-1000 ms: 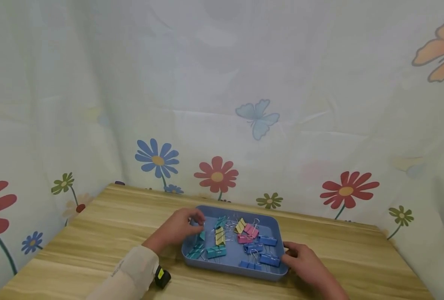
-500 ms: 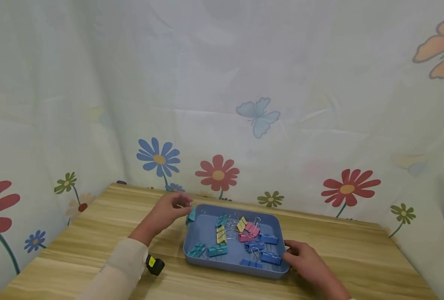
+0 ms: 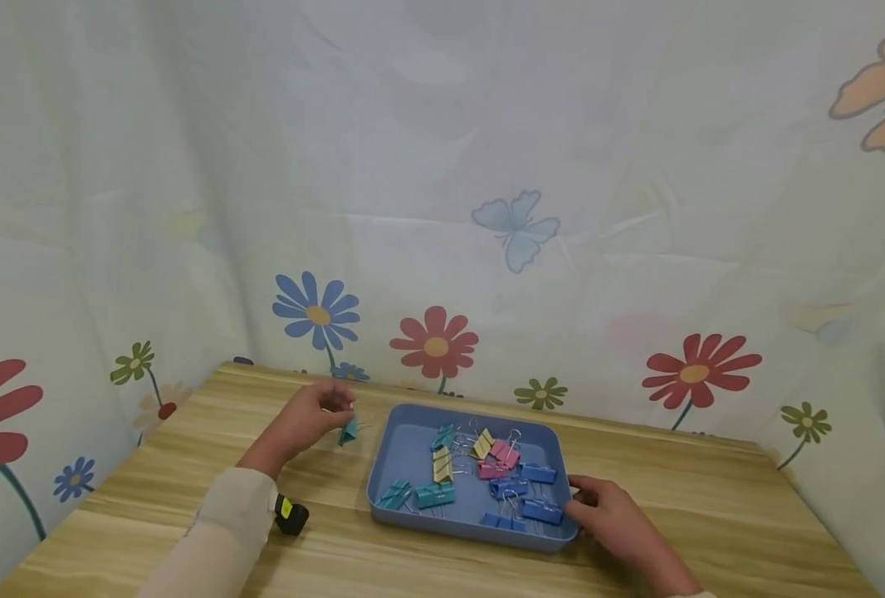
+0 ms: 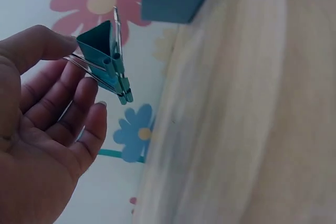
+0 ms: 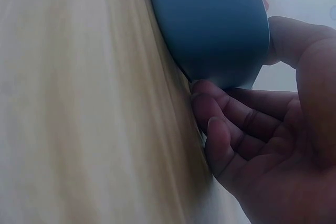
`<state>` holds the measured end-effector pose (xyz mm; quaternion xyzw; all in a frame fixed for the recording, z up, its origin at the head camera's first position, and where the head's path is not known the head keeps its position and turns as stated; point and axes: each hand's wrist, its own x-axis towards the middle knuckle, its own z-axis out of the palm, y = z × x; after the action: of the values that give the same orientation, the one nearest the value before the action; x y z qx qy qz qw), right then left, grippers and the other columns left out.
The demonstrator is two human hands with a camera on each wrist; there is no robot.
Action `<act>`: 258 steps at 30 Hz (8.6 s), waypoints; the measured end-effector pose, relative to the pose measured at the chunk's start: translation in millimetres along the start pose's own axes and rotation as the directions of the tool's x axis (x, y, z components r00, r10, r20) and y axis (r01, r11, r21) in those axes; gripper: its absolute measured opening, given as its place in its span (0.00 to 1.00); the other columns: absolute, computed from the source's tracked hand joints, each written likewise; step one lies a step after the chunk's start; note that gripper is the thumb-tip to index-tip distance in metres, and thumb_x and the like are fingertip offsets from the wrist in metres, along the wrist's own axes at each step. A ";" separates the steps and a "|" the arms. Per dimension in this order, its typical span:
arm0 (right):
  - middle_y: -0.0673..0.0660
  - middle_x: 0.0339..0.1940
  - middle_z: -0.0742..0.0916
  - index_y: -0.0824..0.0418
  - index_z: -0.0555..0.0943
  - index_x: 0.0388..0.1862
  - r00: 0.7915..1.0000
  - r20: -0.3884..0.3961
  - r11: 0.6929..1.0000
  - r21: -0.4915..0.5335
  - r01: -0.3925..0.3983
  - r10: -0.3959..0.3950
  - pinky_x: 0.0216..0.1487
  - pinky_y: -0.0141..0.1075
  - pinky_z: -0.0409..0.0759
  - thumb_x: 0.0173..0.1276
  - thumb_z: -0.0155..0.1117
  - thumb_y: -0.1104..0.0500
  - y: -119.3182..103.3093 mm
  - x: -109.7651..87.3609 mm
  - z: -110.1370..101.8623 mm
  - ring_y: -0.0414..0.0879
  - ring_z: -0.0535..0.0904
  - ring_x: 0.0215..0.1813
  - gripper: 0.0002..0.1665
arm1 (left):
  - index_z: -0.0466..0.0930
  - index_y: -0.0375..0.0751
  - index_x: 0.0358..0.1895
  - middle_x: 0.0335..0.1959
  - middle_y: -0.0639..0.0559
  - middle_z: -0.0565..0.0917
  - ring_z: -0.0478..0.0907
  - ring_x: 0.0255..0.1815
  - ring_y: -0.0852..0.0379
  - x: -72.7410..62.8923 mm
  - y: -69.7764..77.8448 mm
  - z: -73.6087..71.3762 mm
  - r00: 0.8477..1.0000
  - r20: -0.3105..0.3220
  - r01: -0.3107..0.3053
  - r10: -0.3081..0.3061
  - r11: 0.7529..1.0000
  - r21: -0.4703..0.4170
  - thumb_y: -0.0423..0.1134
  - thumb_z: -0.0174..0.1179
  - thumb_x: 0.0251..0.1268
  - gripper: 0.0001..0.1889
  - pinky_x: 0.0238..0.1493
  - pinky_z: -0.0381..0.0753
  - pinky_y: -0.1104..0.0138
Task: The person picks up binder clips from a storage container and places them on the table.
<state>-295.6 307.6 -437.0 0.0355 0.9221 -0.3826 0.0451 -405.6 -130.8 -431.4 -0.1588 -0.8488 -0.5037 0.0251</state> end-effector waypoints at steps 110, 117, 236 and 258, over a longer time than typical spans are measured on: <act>0.56 0.40 0.81 0.60 0.81 0.44 0.952 -0.082 0.783 -0.592 0.192 -0.295 0.47 0.53 0.77 0.57 0.66 0.48 -13.1 -6.9 -5.5 0.51 0.76 0.43 0.21 | 0.83 0.53 0.54 0.52 0.52 0.85 0.82 0.52 0.56 -37.9 64.2 32.6 0.968 0.239 -0.101 0.080 0.992 0.076 0.42 0.62 0.65 0.15 0.52 0.83 0.59; 0.55 0.39 0.81 0.60 0.81 0.45 0.950 -0.080 0.784 -0.588 0.198 -0.300 0.46 0.53 0.77 0.57 0.67 0.49 -13.7 -8.6 -6.7 0.50 0.76 0.42 0.21 | 0.81 0.50 0.57 0.53 0.52 0.84 0.81 0.54 0.54 -33.9 53.8 10.7 0.985 0.160 -0.085 0.065 0.990 0.115 0.46 0.63 0.65 0.18 0.55 0.81 0.56; 0.56 0.46 0.83 0.61 0.81 0.49 0.967 -0.065 0.824 -0.539 0.173 -0.246 0.54 0.57 0.76 0.59 0.65 0.49 -11.5 -5.3 -4.3 0.52 0.79 0.50 0.23 | 0.81 0.53 0.56 0.54 0.61 0.82 0.79 0.53 0.59 -27.3 72.6 89.4 0.825 0.549 -0.257 0.136 0.955 0.150 0.34 0.58 0.63 0.19 0.55 0.80 0.63; 0.55 0.44 0.83 0.62 0.81 0.49 0.974 -0.068 0.850 -0.503 0.155 -0.218 0.54 0.54 0.78 0.58 0.66 0.49 -11.4 -5.2 -4.5 0.51 0.78 0.47 0.24 | 0.87 0.55 0.48 0.47 0.66 0.85 0.78 0.44 0.69 -26.0 73.2 100.4 0.819 0.562 -0.287 0.117 0.931 0.224 0.33 0.60 0.64 0.14 0.49 0.80 0.69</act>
<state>-291.7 302.6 -425.2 -0.0435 0.9892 -0.1335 -0.0412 -347.5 -18.1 -424.0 -0.3785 -0.8653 -0.2985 -0.1372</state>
